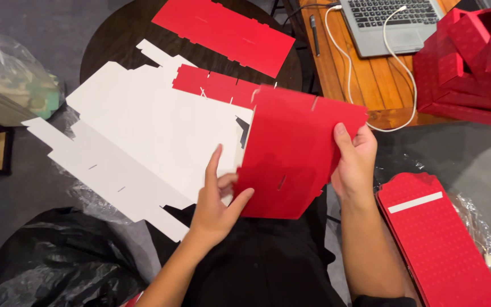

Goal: The person assembles red and white paper boxes by folding pre-cut cardboard pieces. They insert dividers into the red box, fold the sides, and then begin folding a white box with red accents. The person handles the pieces by hand without using tools.

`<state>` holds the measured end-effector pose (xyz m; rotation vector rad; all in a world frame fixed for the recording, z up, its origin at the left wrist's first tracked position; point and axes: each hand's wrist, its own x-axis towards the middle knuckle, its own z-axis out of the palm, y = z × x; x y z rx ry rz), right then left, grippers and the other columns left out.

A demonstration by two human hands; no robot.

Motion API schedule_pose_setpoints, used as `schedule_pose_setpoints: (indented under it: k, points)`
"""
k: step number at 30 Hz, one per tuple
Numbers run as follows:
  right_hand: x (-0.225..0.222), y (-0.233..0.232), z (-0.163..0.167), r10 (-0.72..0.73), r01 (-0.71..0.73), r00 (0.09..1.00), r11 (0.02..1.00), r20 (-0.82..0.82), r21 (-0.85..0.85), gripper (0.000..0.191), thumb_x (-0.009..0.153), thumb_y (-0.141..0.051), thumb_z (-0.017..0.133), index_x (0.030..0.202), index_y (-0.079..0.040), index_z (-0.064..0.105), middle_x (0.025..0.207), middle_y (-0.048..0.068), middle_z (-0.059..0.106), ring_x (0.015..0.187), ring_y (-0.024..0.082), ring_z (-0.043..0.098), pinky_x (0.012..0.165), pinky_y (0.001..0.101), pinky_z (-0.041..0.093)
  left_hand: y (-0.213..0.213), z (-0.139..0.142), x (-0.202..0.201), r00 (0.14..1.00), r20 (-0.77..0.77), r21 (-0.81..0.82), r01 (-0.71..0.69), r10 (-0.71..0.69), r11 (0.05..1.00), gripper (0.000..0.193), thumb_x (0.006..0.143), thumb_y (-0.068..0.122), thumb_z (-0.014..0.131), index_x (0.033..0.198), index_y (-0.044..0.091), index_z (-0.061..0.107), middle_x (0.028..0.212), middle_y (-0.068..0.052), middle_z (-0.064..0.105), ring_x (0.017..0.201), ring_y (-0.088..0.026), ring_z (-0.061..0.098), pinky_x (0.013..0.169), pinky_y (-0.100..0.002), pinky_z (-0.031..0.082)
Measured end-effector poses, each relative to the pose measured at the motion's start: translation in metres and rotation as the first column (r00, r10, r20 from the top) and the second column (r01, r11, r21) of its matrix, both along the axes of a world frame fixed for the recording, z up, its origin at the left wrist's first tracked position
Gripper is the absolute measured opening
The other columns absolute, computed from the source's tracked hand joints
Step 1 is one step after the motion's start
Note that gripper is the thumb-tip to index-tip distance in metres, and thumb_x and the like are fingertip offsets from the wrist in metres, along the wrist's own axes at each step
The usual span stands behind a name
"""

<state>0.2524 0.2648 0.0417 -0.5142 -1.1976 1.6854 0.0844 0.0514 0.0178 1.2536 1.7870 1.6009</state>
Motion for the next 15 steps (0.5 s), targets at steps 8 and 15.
schedule_pose_setpoints:
  k: [8, 15]
  points:
    - [0.013, -0.038, -0.026, -0.211, 0.157, 0.962, 0.946, 0.174, 0.282, 0.068, 0.101, -0.006, 0.056, 0.163, -0.009, 0.028, 0.125, 0.013, 0.05, 0.11, 0.022, 0.049, 0.101, 0.0366, 0.045, -0.012, -0.028, 0.002, 0.979, 0.2, 0.219, -0.074, 0.029, 0.973, 0.065, 0.099, -0.003, 0.066, 0.157, 0.0, 0.037, 0.098, -0.01, 0.076, 0.088, -0.009, 0.066, 0.084, -0.025, 0.053]
    - [0.047, -0.088, -0.068, 0.015, -0.075, 0.95, 0.981, 0.311, 0.18, 0.077, 0.082, 0.006, 0.077, 0.146, -0.004, 0.037, 0.139, 0.014, 0.06, 0.126, 0.022, 0.061, 0.104, 0.0382, 0.053, -0.018, -0.017, 0.006, 0.998, -0.055, 0.123, -0.027, 0.034, 0.992, 0.038, 0.09, 0.007, 0.079, 0.127, 0.006, 0.071, 0.102, -0.011, 0.077, 0.086, -0.017, 0.073, 0.077, -0.027, 0.057]
